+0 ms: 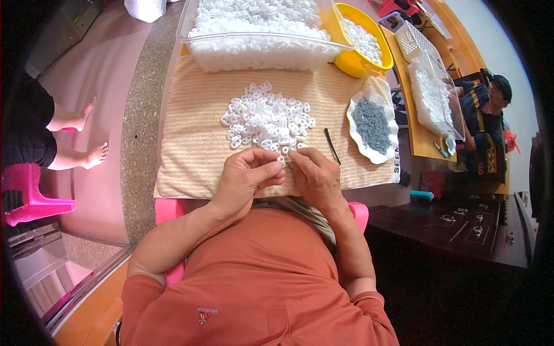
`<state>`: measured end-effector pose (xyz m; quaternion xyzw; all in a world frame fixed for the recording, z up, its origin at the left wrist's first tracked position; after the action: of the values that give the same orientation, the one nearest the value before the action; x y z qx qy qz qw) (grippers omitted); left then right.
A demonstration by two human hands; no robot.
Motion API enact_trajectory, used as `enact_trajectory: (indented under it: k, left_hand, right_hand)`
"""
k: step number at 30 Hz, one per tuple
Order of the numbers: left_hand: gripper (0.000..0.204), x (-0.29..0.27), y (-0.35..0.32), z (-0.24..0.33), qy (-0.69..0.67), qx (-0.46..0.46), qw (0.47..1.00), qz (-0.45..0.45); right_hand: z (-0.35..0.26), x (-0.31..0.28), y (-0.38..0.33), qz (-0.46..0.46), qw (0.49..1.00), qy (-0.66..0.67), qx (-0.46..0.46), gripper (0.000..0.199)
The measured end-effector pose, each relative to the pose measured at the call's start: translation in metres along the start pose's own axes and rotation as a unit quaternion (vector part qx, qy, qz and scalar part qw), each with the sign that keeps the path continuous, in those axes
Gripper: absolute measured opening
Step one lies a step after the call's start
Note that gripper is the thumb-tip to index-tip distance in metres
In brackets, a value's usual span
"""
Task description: Assembling small white plastic components by inserting small grey pieces into them using a thin tool.
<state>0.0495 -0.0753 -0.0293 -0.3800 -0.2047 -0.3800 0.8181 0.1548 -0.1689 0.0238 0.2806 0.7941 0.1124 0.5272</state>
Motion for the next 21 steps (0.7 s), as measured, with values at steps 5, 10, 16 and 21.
enact_trajectory:
  k: [5,10,16,21]
  left_hand:
    - [0.013,-0.001,0.000,0.001,-0.007,0.001,1.000,0.000]
    - [0.012,0.000,0.000,0.001,-0.007,0.004,1.000,-0.002]
    - [0.012,0.000,-0.001,0.002,-0.003,0.002,1.000,0.005]
    - [0.011,-0.001,0.001,0.000,-0.005,0.001,1.000,0.002]
  right_hand:
    - [-0.004,-0.012,0.000,0.013,1.000,0.003,0.012,0.022]
    - [0.000,-0.012,-0.004,0.012,1.000,-0.008,0.005,0.018]
    - [-0.002,-0.009,-0.002,-0.001,1.000,-0.027,-0.005,0.011]
    - [-0.003,-0.008,-0.001,-0.016,0.999,-0.040,-0.014,0.012]
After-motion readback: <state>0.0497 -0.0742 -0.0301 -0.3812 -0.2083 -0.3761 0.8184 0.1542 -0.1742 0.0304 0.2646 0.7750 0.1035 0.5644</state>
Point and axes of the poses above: each hand's wrist, its own y-axis towards the middle knuckle, its own x-axis out of the palm, z = x × y, the point moved 7 cm from there along y, towards the middle knuckle, and after that the axes turned 5 degrees about z, right-handed, at the moved point
